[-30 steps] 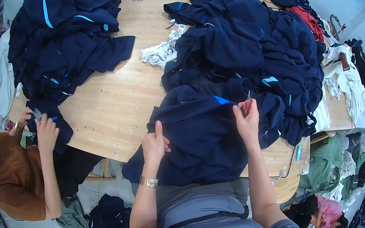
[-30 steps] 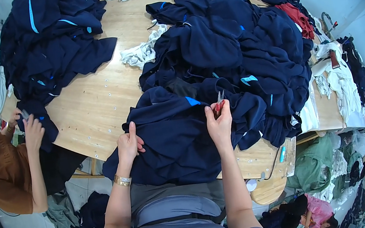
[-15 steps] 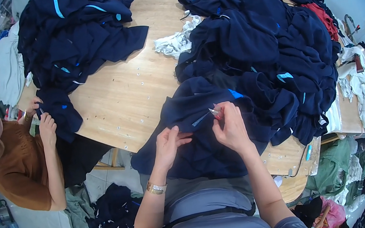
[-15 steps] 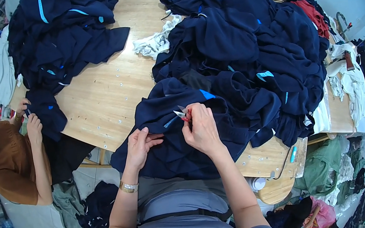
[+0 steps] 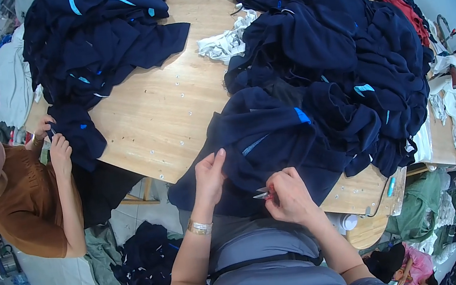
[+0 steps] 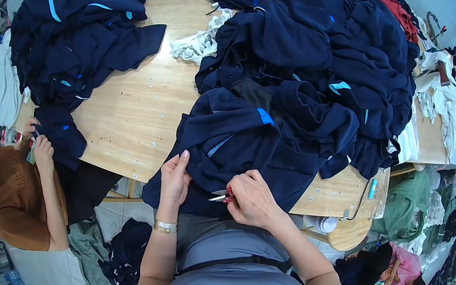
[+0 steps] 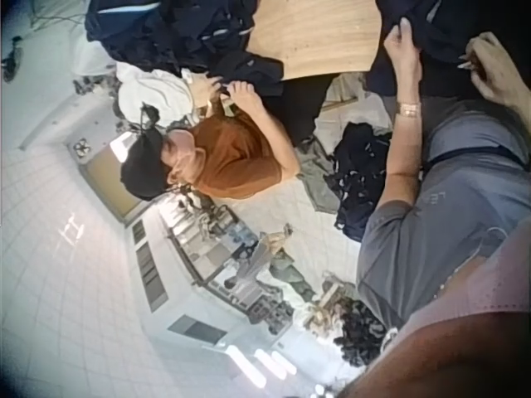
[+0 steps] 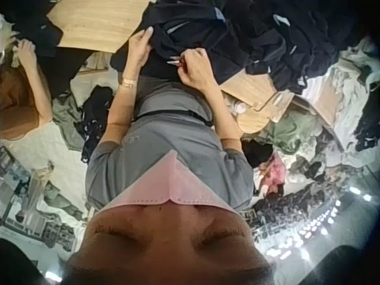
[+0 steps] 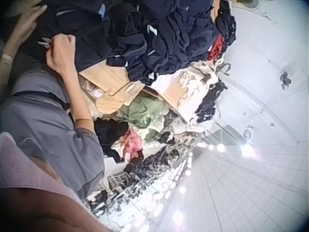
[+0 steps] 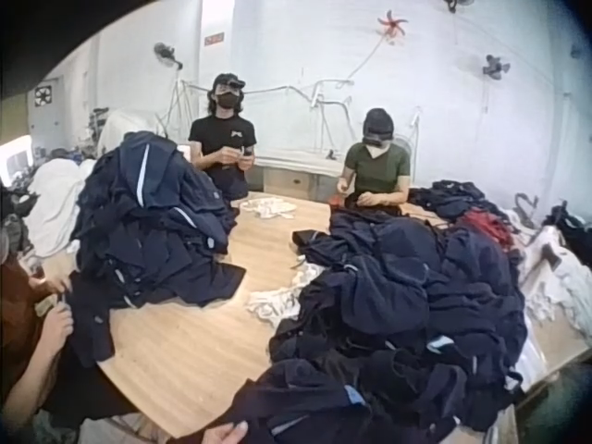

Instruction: Trimming excess threads and inspecting blue garments at a factory workstation.

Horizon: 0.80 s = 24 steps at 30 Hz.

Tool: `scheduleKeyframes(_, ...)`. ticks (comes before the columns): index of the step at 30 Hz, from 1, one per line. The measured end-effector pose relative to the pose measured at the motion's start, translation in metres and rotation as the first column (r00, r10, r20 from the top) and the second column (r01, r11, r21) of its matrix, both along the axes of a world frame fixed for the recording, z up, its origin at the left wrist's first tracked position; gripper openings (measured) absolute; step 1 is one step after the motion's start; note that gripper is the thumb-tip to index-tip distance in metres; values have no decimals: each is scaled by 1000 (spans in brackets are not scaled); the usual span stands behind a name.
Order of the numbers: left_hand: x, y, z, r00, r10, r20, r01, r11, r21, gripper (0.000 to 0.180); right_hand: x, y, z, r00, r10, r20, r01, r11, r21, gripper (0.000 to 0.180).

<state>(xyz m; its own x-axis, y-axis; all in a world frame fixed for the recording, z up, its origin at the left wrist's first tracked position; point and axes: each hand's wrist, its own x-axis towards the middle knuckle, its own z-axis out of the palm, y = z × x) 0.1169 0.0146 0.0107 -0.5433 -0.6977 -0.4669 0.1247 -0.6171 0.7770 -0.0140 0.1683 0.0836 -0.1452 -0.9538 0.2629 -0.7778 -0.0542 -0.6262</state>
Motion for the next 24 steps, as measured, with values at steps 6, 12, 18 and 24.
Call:
scheduleKeyframes(6, -1, 7, 65, 966, 29, -258, 45, 960, 275, 27, -2, -2, 11, 985, -97, 140, 99, 995, -2, 25)
scheduleKeyframes(12, -3, 24, 75, 953, 27, -301, 66, 954, 294, 26, 3, -17, 9, 725, -311, 615, 310, 944, 113, 29)
scheduleKeyframes(18, -5, 37, 68, 894, -150, -423, 241, 956, 169, 18, 3, -30, 13, 729, -221, 648, 345, 936, -69, 20)
scheduleKeyframes(24, -11, 48, 65, 937, -158, -311, 176, 984, 30, 22, 3, -30, 15, 784, -233, 576, 307, 951, -32, 21)
